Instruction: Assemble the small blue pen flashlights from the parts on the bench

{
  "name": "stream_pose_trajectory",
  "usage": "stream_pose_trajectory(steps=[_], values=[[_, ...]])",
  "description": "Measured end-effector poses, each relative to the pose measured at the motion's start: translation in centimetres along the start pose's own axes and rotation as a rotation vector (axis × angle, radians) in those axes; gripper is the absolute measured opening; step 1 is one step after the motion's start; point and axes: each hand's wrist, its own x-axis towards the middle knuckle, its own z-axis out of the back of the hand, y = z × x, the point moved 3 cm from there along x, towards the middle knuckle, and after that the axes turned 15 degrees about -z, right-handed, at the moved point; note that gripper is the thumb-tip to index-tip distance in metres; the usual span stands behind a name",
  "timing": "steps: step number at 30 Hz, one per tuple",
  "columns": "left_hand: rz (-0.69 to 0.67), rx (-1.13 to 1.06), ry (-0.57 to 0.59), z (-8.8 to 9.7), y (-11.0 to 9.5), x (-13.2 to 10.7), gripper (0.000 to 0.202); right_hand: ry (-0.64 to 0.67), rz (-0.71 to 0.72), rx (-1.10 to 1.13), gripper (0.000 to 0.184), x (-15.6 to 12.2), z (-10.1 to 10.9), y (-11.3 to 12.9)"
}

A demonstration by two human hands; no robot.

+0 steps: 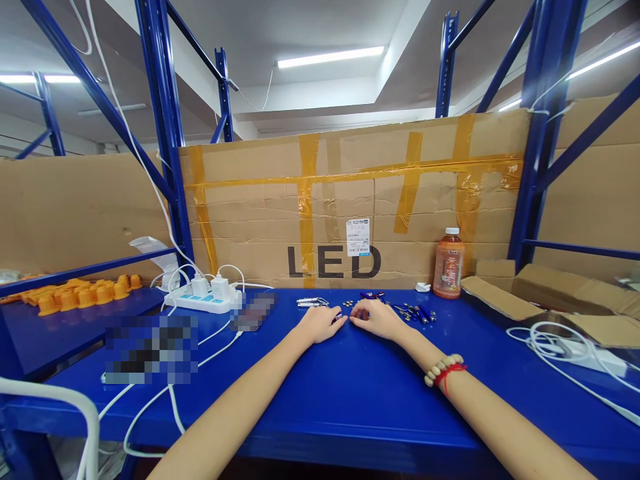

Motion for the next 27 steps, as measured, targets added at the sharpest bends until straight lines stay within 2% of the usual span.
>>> stream_pose_trajectory(steps=[16,27], values=[[0.006,0.007,0.009,-0.03,0.02,-0.02,0.037,-0.018,0.004,-0.034,0.024,0.14,-0.24,-0.18],[0.009,-0.01,-0.005,-0.19,0.1,0.02,0.035,-0.012,0.034,-0.053,0.019,0.13,-0.01,-0.06]])
